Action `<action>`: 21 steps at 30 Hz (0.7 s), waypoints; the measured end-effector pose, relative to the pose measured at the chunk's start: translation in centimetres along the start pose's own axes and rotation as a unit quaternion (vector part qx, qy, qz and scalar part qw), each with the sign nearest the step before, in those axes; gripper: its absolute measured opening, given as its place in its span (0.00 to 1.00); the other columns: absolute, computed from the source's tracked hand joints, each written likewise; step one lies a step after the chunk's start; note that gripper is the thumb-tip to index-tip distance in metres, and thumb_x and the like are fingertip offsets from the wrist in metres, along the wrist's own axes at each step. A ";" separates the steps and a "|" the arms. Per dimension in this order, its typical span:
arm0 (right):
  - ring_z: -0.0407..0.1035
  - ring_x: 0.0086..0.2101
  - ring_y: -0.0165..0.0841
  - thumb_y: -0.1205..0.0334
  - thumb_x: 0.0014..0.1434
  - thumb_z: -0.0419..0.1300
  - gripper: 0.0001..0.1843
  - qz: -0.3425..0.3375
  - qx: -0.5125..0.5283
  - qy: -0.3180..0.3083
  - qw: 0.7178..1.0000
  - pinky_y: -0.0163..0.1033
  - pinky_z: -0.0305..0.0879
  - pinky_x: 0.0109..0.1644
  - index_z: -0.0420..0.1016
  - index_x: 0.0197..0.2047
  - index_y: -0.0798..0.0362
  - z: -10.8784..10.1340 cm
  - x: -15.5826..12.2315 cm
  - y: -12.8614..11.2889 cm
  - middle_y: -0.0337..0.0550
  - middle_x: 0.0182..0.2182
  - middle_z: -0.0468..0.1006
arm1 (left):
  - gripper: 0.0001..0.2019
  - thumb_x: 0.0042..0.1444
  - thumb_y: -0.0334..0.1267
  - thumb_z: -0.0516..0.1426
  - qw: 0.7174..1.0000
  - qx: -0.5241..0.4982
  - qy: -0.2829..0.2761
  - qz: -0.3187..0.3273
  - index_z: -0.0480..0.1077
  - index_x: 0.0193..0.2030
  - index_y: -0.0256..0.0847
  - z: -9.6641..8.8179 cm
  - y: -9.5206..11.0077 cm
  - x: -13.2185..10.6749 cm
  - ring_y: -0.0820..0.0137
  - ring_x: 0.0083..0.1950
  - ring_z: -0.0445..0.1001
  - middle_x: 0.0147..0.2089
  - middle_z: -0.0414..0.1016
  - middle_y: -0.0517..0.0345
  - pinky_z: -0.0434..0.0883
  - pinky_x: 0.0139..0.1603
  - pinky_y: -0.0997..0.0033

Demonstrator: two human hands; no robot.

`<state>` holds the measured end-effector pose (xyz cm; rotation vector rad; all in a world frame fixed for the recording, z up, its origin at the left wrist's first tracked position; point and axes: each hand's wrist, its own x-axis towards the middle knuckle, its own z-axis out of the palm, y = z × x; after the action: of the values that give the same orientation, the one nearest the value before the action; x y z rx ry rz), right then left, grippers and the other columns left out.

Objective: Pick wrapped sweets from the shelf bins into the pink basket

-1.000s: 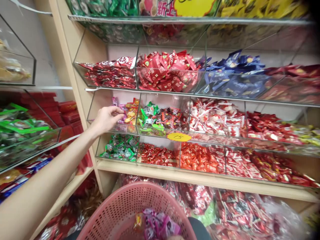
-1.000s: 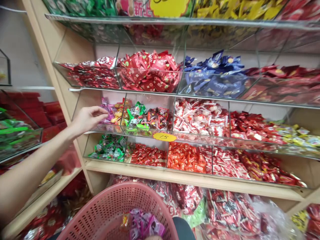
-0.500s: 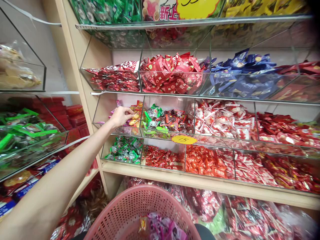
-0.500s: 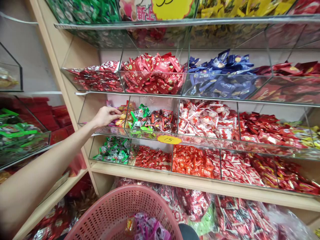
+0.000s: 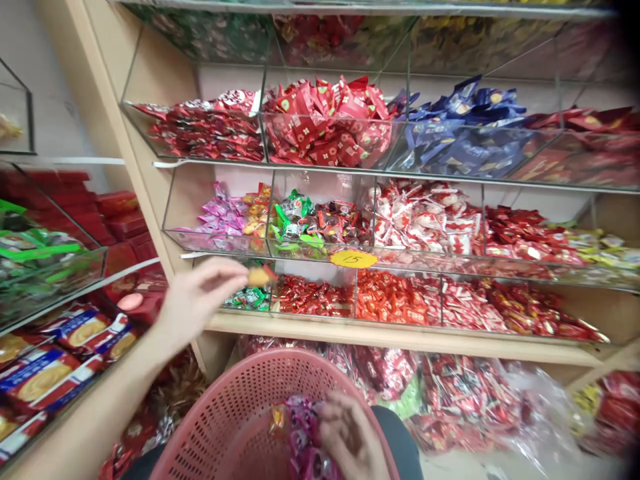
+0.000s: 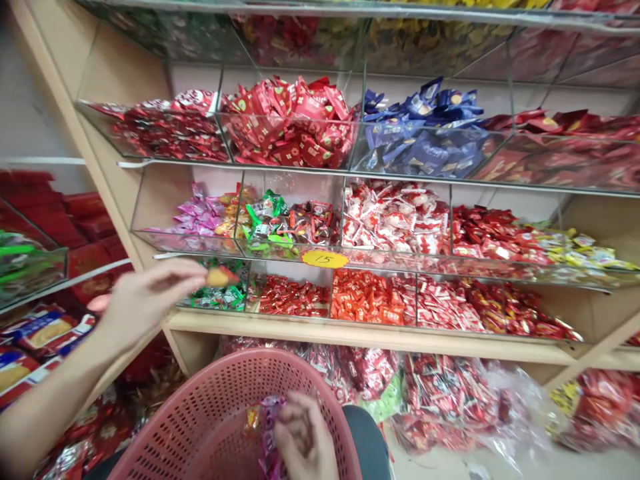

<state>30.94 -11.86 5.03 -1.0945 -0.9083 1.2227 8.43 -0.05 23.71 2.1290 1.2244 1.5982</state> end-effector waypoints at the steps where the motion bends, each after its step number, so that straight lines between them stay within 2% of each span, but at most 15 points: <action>1: 0.70 0.36 0.35 0.51 0.49 0.66 0.26 -0.028 0.004 -0.016 0.999 0.39 0.68 0.39 0.70 0.51 0.48 0.8 0.8 -1.0 0.45 0.40 0.75 | 0.05 0.49 0.40 0.61 0.998 -0.037 -0.045 -0.031 0.76 0.30 0.42 0.8 0.1 -2.0 0.66 0.41 0.74 0.37 0.78 0.57 0.71 0.45 0.67; 3: 0.69 0.36 0.34 0.54 0.51 0.66 0.35 -0.059 -0.018 -0.054 0.997 0.39 0.68 0.41 0.61 0.60 0.45 2.5 2.3 -3.0 0.44 0.41 0.74 | 0.06 0.49 0.41 0.61 0.983 -0.099 -0.118 -0.099 0.77 0.31 0.44 2.6 0.0 -5.3 0.64 0.42 0.75 0.38 0.78 0.56 0.72 0.45 0.66; 5: 0.69 0.41 0.35 0.56 0.49 0.67 0.37 -0.103 -0.025 -0.078 0.991 0.39 0.67 0.44 0.60 0.61 0.43 4.0 3.5 -4.7 0.45 0.47 0.72 | 0.07 0.48 0.43 0.62 0.965 -0.148 -0.153 -0.151 0.78 0.32 0.44 4.1 -0.2 -7.5 0.63 0.42 0.75 0.37 0.78 0.54 0.72 0.45 0.65; 8: 0.68 0.46 0.36 0.56 0.52 0.64 0.22 -0.148 -0.022 -0.108 0.983 0.40 0.65 0.51 0.72 0.51 0.47 5.5 4.4 -5.4 0.44 0.47 0.74 | 0.09 0.47 0.45 0.62 0.945 -0.194 -0.170 -0.200 0.78 0.32 0.43 5.3 -0.7 -9.4 0.61 0.42 0.75 0.38 0.78 0.53 0.72 0.46 0.64; 10: 0.70 0.43 0.37 0.54 0.54 0.63 0.16 -0.115 0.009 -0.116 0.987 0.41 0.67 0.48 0.75 0.45 0.51 6.0 4.6 -4.9 0.43 0.42 0.77 | 0.13 0.46 0.45 0.63 0.929 -0.220 -0.164 -0.250 0.77 0.38 0.42 5.4 -1.0 -10.1 0.62 0.42 0.75 0.39 0.78 0.53 0.73 0.46 0.63; 13: 0.72 0.38 0.35 0.51 0.53 0.63 0.19 -0.031 0.078 -0.107 0.991 0.40 0.71 0.41 0.75 0.45 0.54 6.1 4.6 -3.7 0.43 0.39 0.78 | 0.20 0.45 0.45 0.63 0.905 -0.240 -0.150 -0.317 0.74 0.45 0.42 5.3 -1.3 -11.1 0.63 0.40 0.76 0.38 0.79 0.54 0.74 0.43 0.64; 17: 0.72 0.35 0.32 0.49 0.56 0.60 0.21 0.021 0.129 -0.110 0.985 0.38 0.72 0.38 0.76 0.46 0.56 5.9 4.3 -2.8 0.43 0.36 0.78 | 0.16 0.46 0.47 0.62 0.900 -0.220 -0.143 -0.347 0.76 0.39 0.39 5.8 -1.9 -12.1 0.68 0.32 0.73 0.31 0.77 0.56 0.72 0.35 0.69; 21: 0.72 0.37 0.34 0.48 0.55 0.61 0.22 0.029 0.127 -0.091 0.987 0.39 0.72 0.38 0.77 0.47 0.55 5.6 4.1 -2.5 0.45 0.37 0.78 | 0.13 0.47 0.47 0.62 0.906 -0.215 -0.123 -0.343 0.75 0.33 0.39 6.1 -2.2 -12.5 0.67 0.36 0.73 0.34 0.77 0.57 0.71 0.40 0.70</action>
<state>26.76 -7.04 8.70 -0.8205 -0.8333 1.4618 11.80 -5.73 11.31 1.3522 1.2025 1.1091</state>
